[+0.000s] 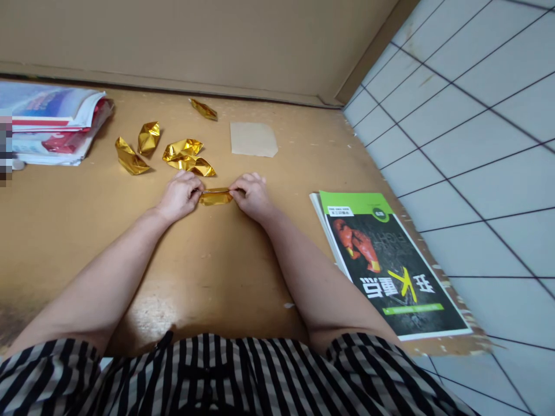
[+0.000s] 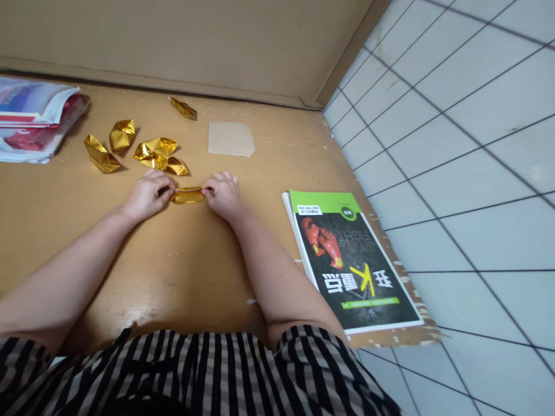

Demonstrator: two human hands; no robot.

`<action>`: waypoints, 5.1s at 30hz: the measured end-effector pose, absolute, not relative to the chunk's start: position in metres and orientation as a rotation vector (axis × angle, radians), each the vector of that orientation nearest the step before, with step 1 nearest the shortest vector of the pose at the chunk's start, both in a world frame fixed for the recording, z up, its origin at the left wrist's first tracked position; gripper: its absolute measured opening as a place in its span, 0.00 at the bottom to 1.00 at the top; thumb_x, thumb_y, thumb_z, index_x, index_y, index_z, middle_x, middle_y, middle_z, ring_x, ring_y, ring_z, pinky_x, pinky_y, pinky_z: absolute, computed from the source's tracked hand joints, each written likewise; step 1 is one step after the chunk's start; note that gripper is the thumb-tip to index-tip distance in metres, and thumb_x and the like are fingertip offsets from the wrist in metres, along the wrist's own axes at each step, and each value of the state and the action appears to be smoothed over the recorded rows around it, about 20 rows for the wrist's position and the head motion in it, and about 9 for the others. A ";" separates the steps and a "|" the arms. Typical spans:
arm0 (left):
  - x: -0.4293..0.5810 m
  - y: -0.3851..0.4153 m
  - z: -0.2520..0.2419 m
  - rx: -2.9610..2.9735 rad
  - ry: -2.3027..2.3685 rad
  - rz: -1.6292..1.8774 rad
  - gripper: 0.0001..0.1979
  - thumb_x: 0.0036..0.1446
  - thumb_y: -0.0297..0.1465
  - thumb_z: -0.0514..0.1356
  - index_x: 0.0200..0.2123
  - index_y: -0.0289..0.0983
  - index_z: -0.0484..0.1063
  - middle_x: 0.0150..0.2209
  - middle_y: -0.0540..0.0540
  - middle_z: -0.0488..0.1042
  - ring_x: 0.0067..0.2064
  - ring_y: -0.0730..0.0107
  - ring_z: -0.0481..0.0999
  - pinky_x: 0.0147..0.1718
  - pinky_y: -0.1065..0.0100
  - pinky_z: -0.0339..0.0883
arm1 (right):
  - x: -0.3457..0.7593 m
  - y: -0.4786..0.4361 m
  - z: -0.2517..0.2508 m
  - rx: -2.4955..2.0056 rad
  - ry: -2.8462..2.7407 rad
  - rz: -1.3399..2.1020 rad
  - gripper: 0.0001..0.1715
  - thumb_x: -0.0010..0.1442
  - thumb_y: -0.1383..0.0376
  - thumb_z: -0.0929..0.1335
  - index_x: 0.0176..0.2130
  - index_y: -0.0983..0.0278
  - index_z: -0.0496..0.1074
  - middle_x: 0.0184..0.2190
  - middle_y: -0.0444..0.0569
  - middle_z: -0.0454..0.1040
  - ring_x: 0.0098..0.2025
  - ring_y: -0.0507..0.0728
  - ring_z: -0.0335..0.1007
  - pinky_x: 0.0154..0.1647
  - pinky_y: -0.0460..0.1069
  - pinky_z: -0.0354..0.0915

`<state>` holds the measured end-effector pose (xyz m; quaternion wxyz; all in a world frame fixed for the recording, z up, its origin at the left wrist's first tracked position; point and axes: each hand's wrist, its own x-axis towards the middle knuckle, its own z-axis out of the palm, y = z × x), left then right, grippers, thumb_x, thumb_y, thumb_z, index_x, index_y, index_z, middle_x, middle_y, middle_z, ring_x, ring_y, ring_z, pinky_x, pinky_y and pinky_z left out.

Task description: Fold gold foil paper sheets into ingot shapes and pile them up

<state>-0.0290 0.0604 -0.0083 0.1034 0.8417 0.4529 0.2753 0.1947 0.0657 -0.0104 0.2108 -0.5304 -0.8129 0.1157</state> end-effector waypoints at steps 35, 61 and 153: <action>-0.044 0.060 -0.003 2.706 1.089 0.624 0.14 0.58 0.37 0.58 0.42 0.37 0.78 0.38 0.43 0.74 0.41 0.59 0.72 0.44 0.58 0.69 | 0.204 0.056 0.001 -1.301 -2.514 0.291 0.15 0.62 0.57 0.68 0.43 0.62 0.77 0.43 0.55 0.73 0.48 0.63 0.63 0.48 0.57 0.52; -0.009 0.036 0.000 2.812 1.177 0.383 0.21 0.67 0.33 0.47 0.58 0.37 0.69 0.57 0.39 0.72 0.50 0.55 0.68 0.48 0.55 0.64 | 0.188 0.045 0.001 -1.310 -2.523 0.100 0.16 0.64 0.63 0.62 0.44 0.65 0.75 0.44 0.57 0.73 0.48 0.63 0.61 0.48 0.57 0.53; -0.010 0.042 -0.012 2.756 1.031 0.516 0.23 0.67 0.39 0.50 0.59 0.33 0.66 0.61 0.36 0.69 0.62 0.56 0.68 0.62 0.53 0.61 | 0.174 0.039 -0.007 -1.323 -2.573 -0.007 0.21 0.66 0.67 0.58 0.52 0.71 0.71 0.48 0.62 0.72 0.48 0.63 0.63 0.48 0.56 0.58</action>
